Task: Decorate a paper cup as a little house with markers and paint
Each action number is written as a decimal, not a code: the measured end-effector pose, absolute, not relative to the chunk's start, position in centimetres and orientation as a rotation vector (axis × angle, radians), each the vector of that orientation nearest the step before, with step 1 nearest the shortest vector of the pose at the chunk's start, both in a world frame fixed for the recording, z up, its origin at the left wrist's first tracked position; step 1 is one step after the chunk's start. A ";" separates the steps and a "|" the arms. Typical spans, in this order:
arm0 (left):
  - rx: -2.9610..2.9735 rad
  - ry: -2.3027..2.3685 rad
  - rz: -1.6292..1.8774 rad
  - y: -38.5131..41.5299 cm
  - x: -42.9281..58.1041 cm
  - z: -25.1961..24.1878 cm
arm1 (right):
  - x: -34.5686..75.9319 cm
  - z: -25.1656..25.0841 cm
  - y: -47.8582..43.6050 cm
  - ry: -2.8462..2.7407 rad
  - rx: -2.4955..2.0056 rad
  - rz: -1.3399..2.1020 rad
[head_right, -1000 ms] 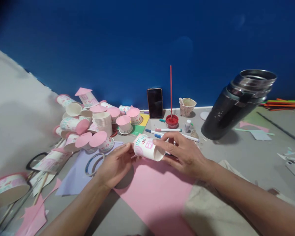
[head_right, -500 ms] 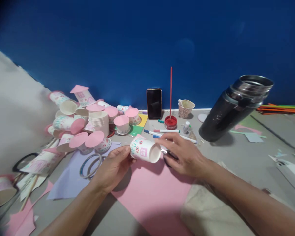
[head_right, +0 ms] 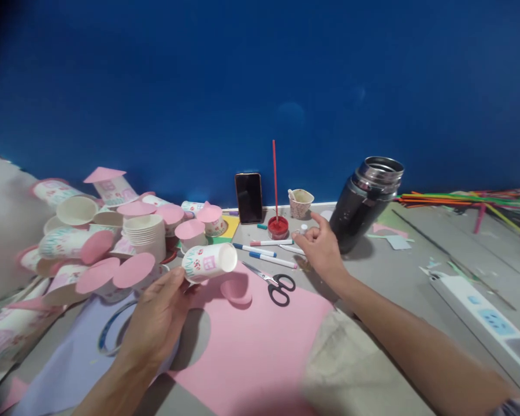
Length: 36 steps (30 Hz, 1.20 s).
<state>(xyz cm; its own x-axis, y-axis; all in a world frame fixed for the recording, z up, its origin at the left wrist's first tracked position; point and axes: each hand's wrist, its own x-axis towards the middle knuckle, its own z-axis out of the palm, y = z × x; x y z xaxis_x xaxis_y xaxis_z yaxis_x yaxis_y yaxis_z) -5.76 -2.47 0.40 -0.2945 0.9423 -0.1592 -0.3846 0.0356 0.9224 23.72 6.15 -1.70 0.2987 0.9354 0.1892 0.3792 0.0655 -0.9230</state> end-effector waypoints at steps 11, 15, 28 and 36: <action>0.498 1.091 1.482 -2.4 -4.7 1.0 | 25.1 -2.3 7.4 -1.602 -1.560 0.579; 0.554 1.092 1.530 -2.3 -4.6 1.1 | 24.0 -0.7 5.3 -1.807 -1.353 0.439; 0.936 1.263 1.501 -3.4 -5.4 0.3 | 21.5 2.9 0.2 -2.063 -1.022 0.377; 1.233 1.445 1.410 -4.4 -5.2 1.7 | 20.8 3.0 -0.4 -2.212 -0.740 0.068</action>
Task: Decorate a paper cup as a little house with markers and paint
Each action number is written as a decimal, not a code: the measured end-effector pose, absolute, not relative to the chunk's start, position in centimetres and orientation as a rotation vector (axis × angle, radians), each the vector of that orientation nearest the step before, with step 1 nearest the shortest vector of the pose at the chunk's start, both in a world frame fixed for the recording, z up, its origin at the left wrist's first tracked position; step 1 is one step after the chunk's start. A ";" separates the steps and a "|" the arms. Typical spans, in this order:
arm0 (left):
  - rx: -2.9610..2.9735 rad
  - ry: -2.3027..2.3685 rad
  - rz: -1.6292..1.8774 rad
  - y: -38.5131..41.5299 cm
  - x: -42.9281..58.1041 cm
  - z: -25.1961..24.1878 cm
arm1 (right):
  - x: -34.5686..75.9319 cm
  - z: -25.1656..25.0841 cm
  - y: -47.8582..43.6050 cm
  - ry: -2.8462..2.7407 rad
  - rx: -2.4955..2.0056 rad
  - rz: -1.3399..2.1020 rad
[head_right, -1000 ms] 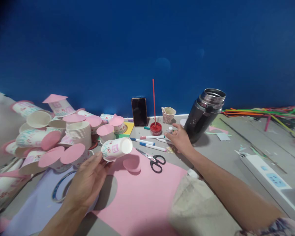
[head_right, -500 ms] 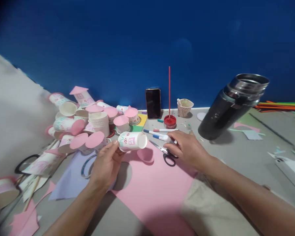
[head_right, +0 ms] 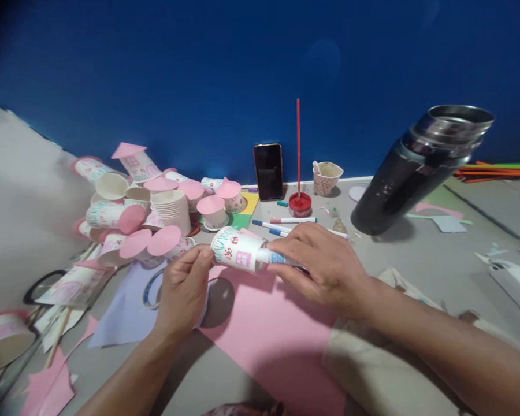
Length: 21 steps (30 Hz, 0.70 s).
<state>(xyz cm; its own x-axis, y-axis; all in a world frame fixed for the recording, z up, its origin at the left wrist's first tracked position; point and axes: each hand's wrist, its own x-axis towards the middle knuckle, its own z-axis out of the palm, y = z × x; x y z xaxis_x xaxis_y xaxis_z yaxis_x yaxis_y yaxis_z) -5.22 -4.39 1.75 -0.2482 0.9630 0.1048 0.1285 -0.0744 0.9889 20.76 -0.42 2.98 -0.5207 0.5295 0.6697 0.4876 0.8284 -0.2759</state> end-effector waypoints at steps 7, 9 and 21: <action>1.312 1.408 1.367 -4.9 -5.3 1.9 | 20.8 3.2 -0.1 -2.263 -0.778 -0.002; 1.244 1.331 1.371 -5.0 -5.4 1.3 | 20.9 3.1 0.1 -2.261 -0.802 0.021; 0.832 1.123 1.438 -4.3 -4.1 1.9 | 21.6 4.0 0.1 -2.133 -0.734 0.177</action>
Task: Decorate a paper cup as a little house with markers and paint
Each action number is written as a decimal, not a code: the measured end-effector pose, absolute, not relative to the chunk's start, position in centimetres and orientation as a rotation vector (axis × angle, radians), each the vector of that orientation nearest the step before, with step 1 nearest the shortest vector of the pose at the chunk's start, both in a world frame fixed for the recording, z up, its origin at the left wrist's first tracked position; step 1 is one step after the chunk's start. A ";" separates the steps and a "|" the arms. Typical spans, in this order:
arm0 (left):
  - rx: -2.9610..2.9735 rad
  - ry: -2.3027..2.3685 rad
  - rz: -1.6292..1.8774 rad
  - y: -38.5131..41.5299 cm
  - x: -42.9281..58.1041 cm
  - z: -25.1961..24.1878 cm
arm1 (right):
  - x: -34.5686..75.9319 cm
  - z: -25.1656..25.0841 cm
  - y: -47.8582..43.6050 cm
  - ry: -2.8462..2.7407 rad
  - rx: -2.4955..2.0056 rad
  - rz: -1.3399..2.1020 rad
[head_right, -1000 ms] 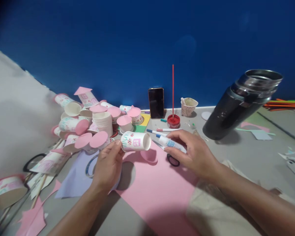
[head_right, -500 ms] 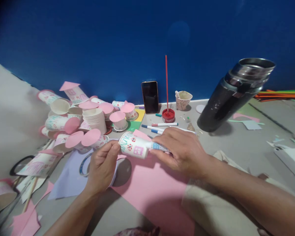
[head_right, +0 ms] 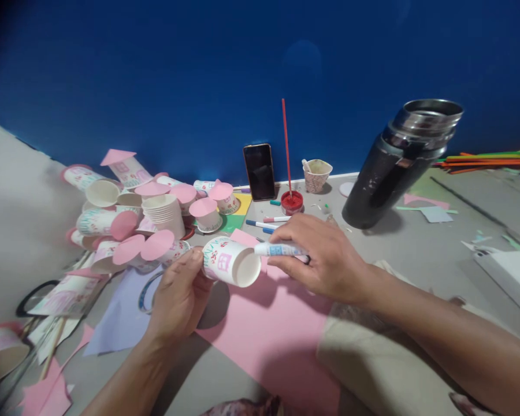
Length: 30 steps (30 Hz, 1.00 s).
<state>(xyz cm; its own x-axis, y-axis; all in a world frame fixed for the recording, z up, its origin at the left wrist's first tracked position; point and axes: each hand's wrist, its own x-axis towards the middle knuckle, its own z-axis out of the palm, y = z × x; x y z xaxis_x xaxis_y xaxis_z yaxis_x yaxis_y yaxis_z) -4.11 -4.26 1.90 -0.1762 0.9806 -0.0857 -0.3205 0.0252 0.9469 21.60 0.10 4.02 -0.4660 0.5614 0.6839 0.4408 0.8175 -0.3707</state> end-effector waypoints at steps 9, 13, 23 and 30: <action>0.661 1.007 1.429 -4.0 -3.9 2.4 | 21.7 3.7 0.2 -2.164 -0.622 0.298; 0.630 0.989 1.467 -4.0 -3.6 2.5 | 21.5 3.5 -0.1 -2.156 -0.600 0.298; 0.884 1.083 1.442 -5.5 -3.3 2.1 | 21.1 3.1 -1.4 -2.254 -0.608 0.123; 1.070 1.154 1.392 -6.6 -3.7 1.4 | 21.0 3.7 -1.9 -2.195 -0.696 0.013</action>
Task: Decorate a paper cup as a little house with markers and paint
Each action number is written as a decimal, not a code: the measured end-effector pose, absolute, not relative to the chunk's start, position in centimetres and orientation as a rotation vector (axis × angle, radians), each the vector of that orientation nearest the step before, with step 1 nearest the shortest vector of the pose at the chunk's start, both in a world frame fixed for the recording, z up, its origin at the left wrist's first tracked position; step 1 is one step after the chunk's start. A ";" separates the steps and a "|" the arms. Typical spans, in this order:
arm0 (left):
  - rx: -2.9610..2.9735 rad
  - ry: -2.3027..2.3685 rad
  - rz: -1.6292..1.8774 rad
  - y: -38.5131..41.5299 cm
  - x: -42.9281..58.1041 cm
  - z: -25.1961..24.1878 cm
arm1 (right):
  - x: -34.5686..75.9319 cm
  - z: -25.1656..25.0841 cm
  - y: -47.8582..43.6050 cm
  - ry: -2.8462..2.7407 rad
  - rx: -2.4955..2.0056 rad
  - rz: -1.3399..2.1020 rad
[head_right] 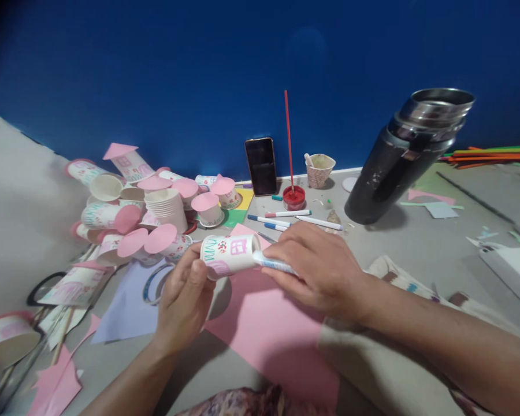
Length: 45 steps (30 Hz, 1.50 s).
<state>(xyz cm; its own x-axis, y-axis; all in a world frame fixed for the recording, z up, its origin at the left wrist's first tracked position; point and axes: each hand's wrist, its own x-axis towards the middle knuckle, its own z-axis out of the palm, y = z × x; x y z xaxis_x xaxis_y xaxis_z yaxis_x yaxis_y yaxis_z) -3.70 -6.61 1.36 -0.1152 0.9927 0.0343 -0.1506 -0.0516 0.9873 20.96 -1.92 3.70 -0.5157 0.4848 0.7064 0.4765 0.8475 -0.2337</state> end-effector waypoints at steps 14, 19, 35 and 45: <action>1.169 1.209 1.302 -7.4 -4.2 2.1 | 21.1 4.5 -1.7 -2.241 -1.148 0.389; 1.176 1.145 1.274 -7.0 -4.5 1.6 | 21.1 4.6 -2.6 -2.353 -1.099 0.334; 1.428 1.019 1.075 -7.5 -5.1 2.5 | 21.7 4.3 -1.5 -2.226 -1.254 0.310; 1.127 0.860 1.246 -6.8 -5.0 1.9 | 23.1 4.3 -0.7 -2.367 -0.674 0.345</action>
